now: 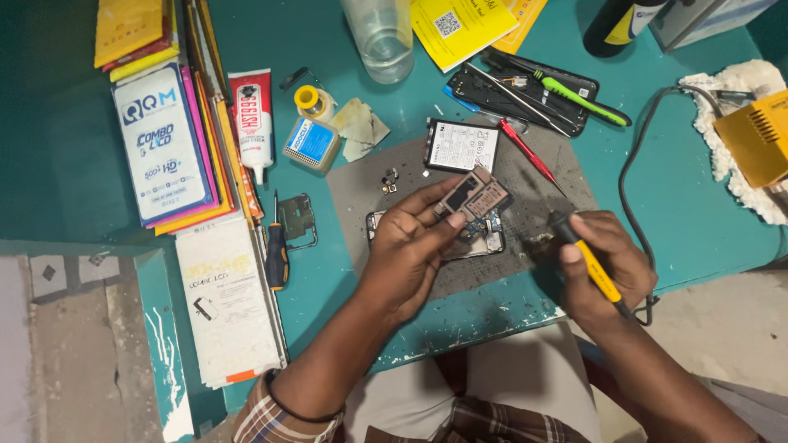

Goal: The person uses a soldering iron to apply heat and solder to a small circuit board held in the left hand. The person repeatedly repositions the board and targets different connection points while working at a cluttered repair bench.

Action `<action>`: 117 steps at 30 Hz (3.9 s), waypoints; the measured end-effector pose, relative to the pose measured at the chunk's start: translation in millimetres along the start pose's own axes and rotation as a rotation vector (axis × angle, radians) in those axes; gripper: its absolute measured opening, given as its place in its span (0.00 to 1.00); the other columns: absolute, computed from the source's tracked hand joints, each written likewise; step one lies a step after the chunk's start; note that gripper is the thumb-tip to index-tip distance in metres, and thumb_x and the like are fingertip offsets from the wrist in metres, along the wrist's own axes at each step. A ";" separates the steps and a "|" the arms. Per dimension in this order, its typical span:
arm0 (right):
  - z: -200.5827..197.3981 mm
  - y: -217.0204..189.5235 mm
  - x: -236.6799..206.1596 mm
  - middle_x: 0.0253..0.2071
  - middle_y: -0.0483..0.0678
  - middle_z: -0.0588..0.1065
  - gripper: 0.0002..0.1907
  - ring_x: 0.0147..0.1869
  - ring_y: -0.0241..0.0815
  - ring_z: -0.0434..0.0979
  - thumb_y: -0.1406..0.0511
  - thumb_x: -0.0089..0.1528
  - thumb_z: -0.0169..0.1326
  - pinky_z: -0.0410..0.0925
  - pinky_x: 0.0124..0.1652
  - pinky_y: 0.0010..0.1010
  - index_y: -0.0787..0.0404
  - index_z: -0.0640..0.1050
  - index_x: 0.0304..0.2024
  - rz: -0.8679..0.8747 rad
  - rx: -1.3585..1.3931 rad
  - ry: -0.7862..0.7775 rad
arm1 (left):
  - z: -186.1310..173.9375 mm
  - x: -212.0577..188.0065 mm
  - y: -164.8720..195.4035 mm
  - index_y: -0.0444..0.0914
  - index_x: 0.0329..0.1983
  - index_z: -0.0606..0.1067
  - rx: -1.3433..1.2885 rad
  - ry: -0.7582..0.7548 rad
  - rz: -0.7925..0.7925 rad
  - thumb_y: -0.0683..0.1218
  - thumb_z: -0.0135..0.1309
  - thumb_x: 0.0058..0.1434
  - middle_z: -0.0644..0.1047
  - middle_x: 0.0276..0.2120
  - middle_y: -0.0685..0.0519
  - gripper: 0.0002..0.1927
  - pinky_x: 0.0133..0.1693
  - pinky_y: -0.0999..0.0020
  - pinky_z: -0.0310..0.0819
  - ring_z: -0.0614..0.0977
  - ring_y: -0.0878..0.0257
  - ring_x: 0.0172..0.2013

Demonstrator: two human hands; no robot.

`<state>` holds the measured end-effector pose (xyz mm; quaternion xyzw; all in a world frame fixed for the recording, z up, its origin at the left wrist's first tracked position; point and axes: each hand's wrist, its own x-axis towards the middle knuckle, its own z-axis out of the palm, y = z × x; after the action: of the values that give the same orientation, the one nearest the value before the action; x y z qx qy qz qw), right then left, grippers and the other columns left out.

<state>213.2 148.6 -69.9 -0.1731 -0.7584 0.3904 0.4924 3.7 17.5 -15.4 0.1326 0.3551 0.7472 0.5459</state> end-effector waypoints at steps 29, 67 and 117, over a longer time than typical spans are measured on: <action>2.4 7.0 -2.3 0.44 0.52 0.77 0.14 0.44 0.35 0.77 0.64 0.73 0.58 0.71 0.44 0.23 0.66 0.76 0.57 0.051 0.162 0.025 | -1.9 0.0 0.6 0.34 0.54 0.72 -0.045 0.166 -0.005 0.37 0.61 0.62 0.81 0.42 0.47 0.17 0.40 0.70 0.82 0.83 0.64 0.37; 1.9 -9.7 13.7 0.44 0.54 0.79 0.11 0.46 0.45 0.80 0.73 0.66 0.60 0.71 0.50 0.33 0.68 0.78 0.50 -0.016 0.026 -0.121 | 11.6 -4.4 8.4 0.32 0.74 0.61 0.009 0.007 -0.007 0.32 0.46 0.70 0.78 0.54 0.43 0.29 0.53 0.66 0.81 0.82 0.60 0.52; 10.8 -23.1 28.2 0.41 0.54 0.79 0.13 0.46 0.47 0.81 0.74 0.56 0.67 0.72 0.43 0.35 0.65 0.81 0.43 -0.197 -0.026 -0.266 | 9.3 -3.0 2.5 0.35 0.79 0.54 0.024 0.032 -0.023 0.33 0.46 0.69 0.80 0.52 0.44 0.35 0.50 0.69 0.81 0.82 0.64 0.49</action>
<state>193.6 147.6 -37.3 -0.0511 -0.8351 0.3498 0.4214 8.4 18.0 -6.4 0.1232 0.3743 0.7387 0.5469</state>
